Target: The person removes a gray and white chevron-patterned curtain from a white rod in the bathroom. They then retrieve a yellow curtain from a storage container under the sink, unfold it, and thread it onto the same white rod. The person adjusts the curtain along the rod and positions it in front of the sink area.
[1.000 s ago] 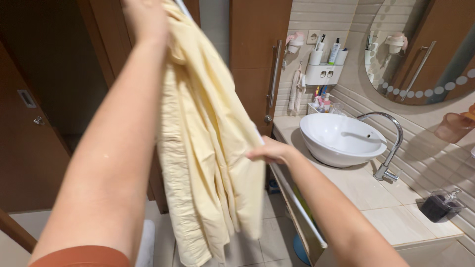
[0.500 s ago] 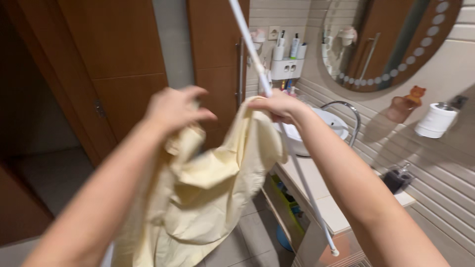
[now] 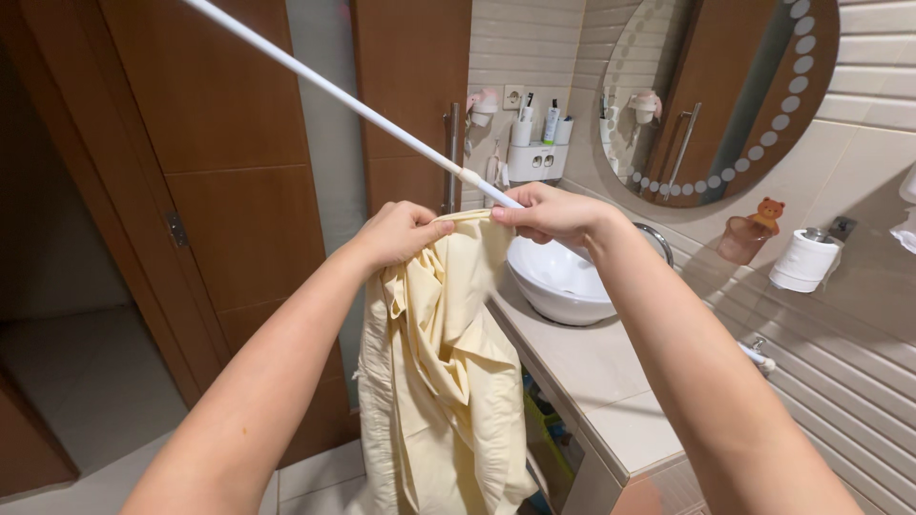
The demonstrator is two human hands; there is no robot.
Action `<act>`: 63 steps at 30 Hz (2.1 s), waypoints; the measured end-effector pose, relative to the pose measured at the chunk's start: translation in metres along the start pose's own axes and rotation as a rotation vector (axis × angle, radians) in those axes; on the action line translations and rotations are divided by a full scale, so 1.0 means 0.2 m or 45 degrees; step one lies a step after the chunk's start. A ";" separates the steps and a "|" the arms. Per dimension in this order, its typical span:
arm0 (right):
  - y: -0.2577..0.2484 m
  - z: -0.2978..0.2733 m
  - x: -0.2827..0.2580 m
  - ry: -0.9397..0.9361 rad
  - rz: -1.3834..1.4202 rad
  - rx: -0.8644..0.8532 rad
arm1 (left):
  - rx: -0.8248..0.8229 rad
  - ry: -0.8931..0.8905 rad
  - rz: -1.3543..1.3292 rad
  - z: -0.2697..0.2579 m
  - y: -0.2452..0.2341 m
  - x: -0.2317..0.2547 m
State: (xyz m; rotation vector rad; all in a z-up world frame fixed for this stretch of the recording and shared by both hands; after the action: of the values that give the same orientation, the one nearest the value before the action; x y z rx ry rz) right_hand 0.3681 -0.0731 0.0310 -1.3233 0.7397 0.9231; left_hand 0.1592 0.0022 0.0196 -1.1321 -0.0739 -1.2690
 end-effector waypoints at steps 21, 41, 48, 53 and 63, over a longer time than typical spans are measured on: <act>-0.07 -0.15 0.32 0.105 0.102 0.107 | 0.419 -0.108 0.200 0.08 -0.05 0.04; 0.01 -0.13 0.38 0.145 0.247 0.342 | 0.451 -0.162 0.202 0.01 -0.04 0.00; 0.04 -0.09 0.49 0.122 0.220 0.293 | 0.493 -0.169 0.150 0.01 -0.06 0.00; 0.00 -0.13 0.45 0.028 0.110 0.441 | 0.486 -0.199 0.183 0.00 -0.06 -0.05; -0.18 -0.29 0.42 0.145 -0.075 0.612 | 0.400 -0.113 -0.271 0.02 -0.06 -0.20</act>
State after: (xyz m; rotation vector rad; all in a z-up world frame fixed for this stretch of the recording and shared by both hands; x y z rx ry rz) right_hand 0.4427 -0.1196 -0.0330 -0.9695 0.9376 0.5761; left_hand 0.1377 0.0348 0.0039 -0.9237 -0.4550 -1.3386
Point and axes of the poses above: each hand's wrist, its own z-axis towards the middle knuckle, its own y-axis out of the palm, x = y × z, the point moved 6 cm from there along z, towards the middle knuckle, and after that the axes turned 10 degrees about x, right-handed, at the moved point
